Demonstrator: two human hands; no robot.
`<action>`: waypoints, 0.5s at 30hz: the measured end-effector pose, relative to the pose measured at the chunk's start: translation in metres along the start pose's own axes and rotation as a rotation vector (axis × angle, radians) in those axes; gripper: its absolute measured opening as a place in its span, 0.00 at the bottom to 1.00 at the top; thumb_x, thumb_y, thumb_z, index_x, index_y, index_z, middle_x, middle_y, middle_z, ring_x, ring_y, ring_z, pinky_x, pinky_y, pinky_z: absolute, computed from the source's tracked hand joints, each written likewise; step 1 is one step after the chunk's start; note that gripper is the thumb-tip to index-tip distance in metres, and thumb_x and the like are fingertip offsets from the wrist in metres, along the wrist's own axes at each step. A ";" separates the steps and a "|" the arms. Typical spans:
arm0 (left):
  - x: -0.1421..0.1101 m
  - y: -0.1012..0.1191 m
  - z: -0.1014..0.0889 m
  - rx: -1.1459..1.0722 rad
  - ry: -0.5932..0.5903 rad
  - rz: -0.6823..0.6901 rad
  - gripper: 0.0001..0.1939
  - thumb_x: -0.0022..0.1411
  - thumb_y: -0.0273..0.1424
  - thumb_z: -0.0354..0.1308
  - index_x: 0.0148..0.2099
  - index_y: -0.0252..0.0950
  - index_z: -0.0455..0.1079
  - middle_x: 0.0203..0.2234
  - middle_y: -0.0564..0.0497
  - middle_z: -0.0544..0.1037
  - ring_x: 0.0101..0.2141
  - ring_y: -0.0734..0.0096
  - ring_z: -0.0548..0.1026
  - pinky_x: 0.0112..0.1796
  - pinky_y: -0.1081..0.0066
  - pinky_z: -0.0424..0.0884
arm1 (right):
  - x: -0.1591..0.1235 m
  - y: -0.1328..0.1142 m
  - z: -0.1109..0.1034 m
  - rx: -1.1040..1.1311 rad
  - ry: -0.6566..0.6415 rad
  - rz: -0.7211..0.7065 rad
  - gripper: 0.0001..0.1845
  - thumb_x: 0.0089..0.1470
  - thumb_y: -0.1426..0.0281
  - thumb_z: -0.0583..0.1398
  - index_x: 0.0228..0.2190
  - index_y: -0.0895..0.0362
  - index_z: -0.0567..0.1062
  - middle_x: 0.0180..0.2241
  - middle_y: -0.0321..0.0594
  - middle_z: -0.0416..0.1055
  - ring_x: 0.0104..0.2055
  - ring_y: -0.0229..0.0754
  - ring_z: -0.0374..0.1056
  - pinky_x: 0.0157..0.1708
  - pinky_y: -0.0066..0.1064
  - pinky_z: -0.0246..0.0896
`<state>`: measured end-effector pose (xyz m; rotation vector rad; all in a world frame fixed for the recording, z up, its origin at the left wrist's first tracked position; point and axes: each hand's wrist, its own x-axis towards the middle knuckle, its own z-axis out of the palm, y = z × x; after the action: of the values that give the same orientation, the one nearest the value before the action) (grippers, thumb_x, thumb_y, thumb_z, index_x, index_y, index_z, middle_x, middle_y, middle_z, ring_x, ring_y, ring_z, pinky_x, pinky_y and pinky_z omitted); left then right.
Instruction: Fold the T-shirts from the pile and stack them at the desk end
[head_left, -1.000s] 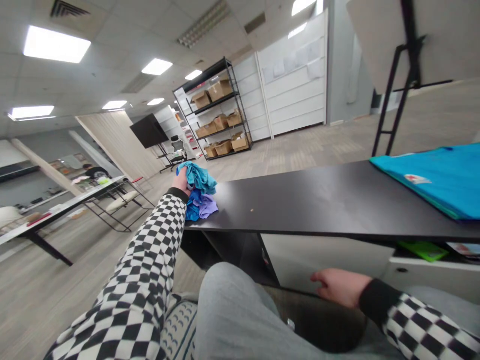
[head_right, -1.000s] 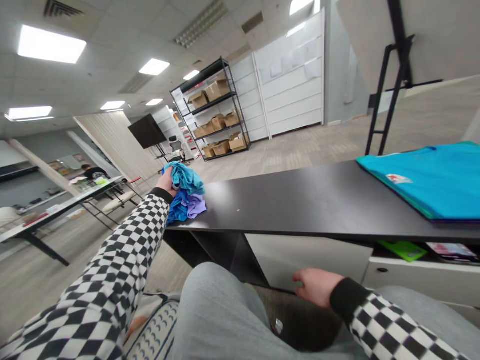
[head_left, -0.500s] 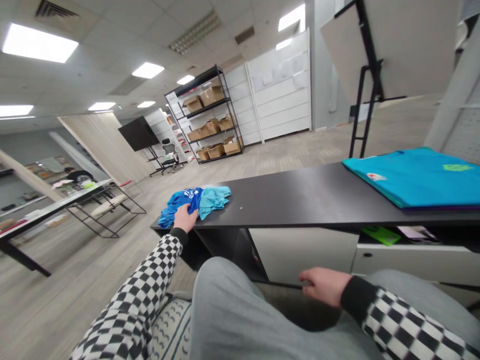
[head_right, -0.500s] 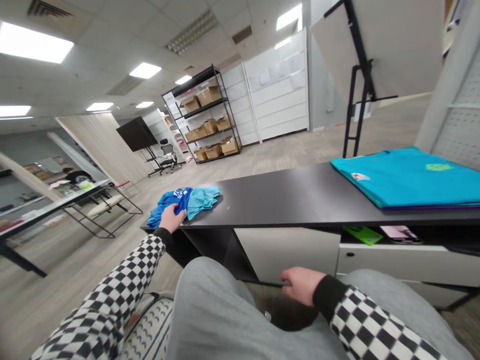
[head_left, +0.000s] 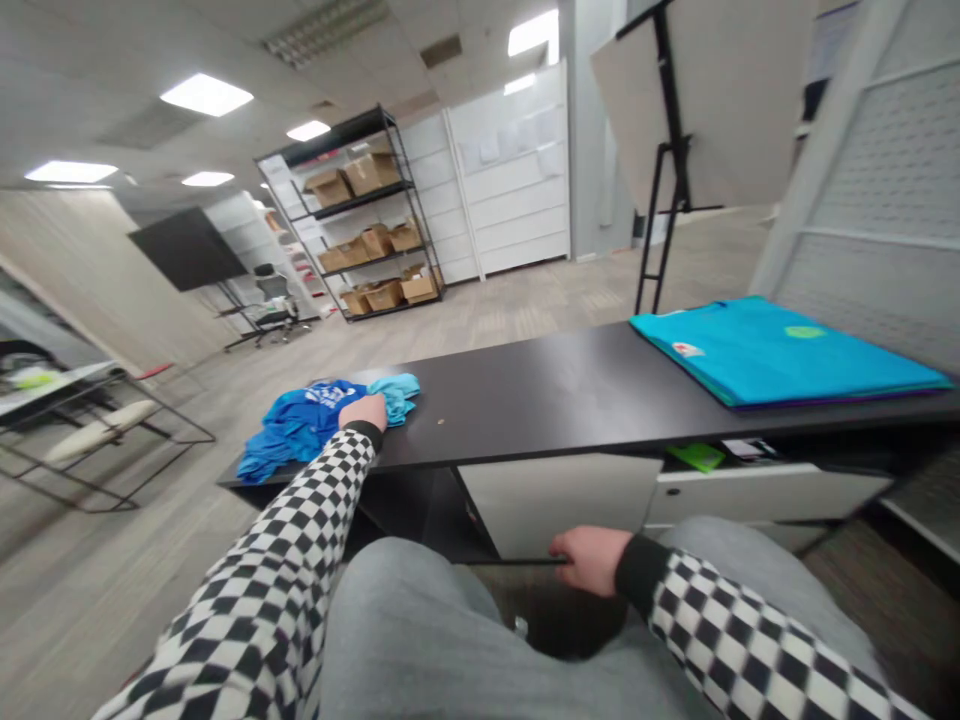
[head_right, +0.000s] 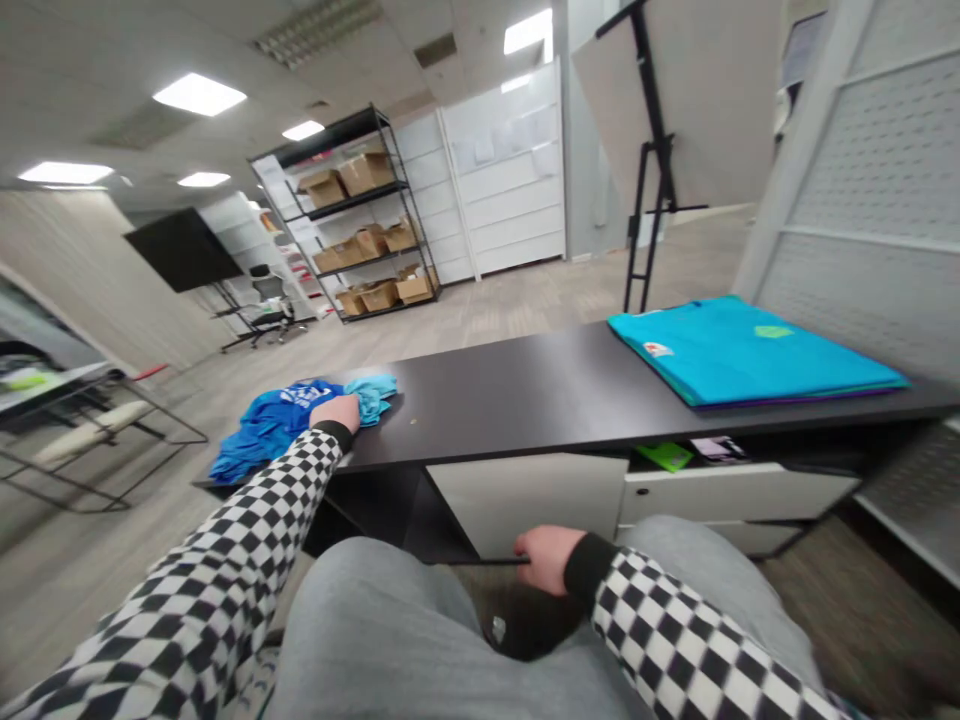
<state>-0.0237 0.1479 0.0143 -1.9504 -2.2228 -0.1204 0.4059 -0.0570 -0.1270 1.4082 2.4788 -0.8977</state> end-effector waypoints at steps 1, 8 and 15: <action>0.002 0.014 0.003 0.011 -0.014 0.046 0.12 0.76 0.37 0.60 0.44 0.34 0.80 0.41 0.31 0.87 0.50 0.40 0.87 0.57 0.48 0.78 | -0.003 -0.003 -0.002 -0.011 -0.006 0.001 0.25 0.66 0.61 0.64 0.59 0.57 0.87 0.55 0.57 0.86 0.60 0.61 0.82 0.57 0.44 0.74; -0.021 0.138 0.023 -0.011 -0.018 0.436 0.12 0.77 0.34 0.56 0.46 0.36 0.80 0.44 0.31 0.86 0.50 0.34 0.86 0.56 0.41 0.78 | -0.008 -0.014 -0.017 -0.046 -0.083 -0.008 0.28 0.69 0.58 0.62 0.63 0.57 0.84 0.55 0.55 0.86 0.58 0.57 0.82 0.52 0.39 0.74; -0.058 0.227 0.010 -0.383 -0.100 0.840 0.17 0.80 0.37 0.54 0.55 0.39 0.83 0.51 0.40 0.87 0.54 0.46 0.84 0.60 0.53 0.77 | -0.010 -0.018 -0.019 -0.026 -0.084 0.001 0.26 0.70 0.56 0.63 0.62 0.54 0.85 0.55 0.52 0.87 0.58 0.58 0.83 0.50 0.39 0.73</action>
<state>0.2067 0.1236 -0.0198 -2.9675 -1.3054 -0.3459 0.3995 -0.0602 -0.1005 1.3355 2.4190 -0.9022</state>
